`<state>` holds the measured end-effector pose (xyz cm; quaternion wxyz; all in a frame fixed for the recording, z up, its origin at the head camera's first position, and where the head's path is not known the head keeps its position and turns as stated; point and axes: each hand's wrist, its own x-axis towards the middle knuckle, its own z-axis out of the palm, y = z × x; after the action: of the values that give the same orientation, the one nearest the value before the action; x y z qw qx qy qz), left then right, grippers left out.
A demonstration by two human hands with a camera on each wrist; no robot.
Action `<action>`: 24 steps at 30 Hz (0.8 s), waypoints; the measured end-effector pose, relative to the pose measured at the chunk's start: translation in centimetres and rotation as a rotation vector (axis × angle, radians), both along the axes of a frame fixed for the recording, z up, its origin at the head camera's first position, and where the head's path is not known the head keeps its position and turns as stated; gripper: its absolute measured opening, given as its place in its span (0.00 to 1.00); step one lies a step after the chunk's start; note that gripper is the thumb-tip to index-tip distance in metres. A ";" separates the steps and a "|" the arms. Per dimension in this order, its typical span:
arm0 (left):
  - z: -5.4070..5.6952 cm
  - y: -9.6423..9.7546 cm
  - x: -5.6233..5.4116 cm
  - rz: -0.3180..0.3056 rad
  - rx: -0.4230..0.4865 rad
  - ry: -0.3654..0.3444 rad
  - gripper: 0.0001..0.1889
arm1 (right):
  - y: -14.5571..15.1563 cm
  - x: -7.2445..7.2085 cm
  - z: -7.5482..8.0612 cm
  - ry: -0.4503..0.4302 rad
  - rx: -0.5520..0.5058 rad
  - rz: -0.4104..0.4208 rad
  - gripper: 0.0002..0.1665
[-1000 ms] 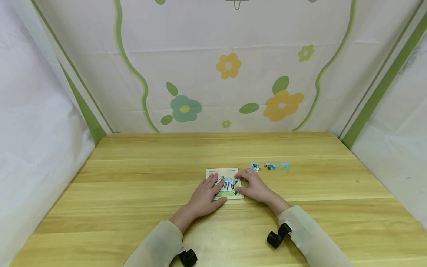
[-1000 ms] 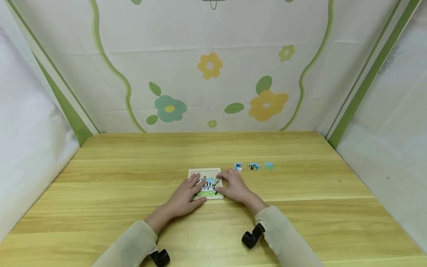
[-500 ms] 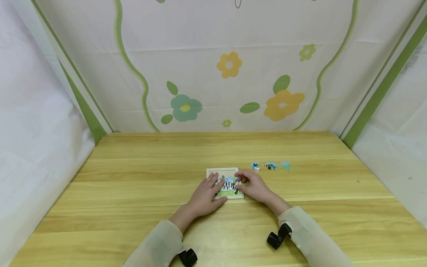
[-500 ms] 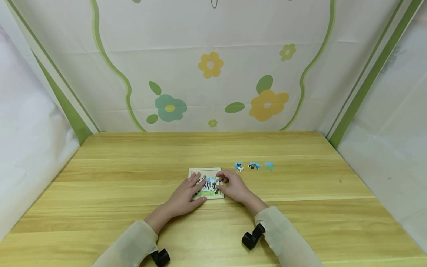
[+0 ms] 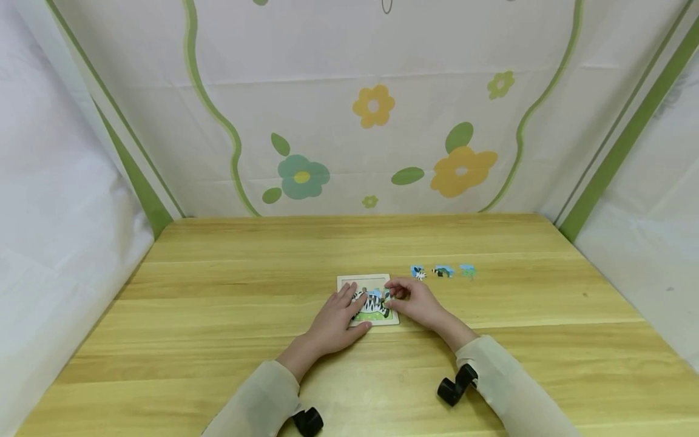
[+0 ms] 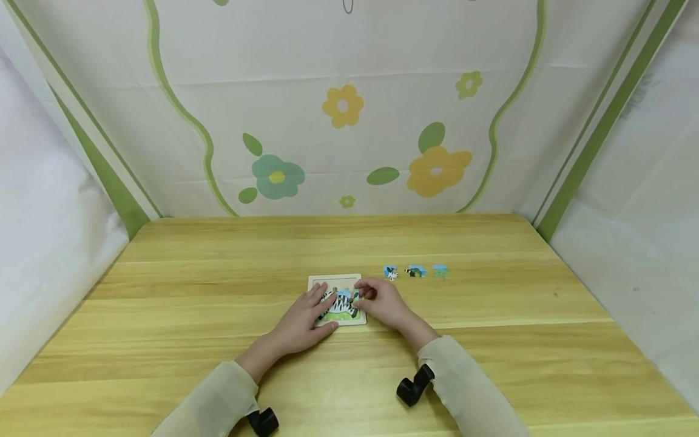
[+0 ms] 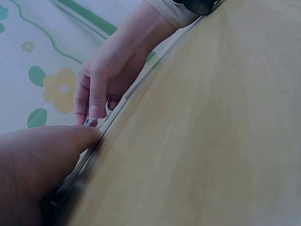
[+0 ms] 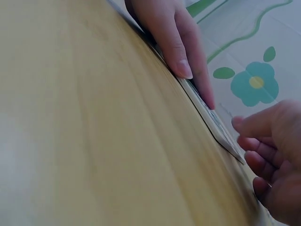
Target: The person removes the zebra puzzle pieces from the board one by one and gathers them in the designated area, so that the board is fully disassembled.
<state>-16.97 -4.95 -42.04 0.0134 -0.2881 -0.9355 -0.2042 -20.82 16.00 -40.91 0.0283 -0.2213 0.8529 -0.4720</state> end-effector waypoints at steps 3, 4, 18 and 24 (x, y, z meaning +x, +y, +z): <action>0.0 0.1 0.0 0.004 -0.003 -0.004 0.30 | 0.5 -0.1 0.4 -0.052 -0.006 0.002 0.17; 0.1 0.1 0.0 0.005 -0.003 -0.004 0.30 | 0.8 -0.4 0.1 -0.055 0.003 -0.002 0.18; -0.2 0.4 -0.2 0.011 0.006 0.004 0.30 | 5.8 -0.8 2.3 -0.024 -0.042 -0.006 0.19; -0.2 0.5 -0.2 0.011 0.013 0.006 0.30 | 8.3 -0.6 3.0 -0.064 -0.059 -0.036 0.21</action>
<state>-17.18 -4.47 -42.24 0.0194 -0.2837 -0.9356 -0.2093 -21.39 24.33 -37.90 0.0404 -0.1913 0.8411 -0.5044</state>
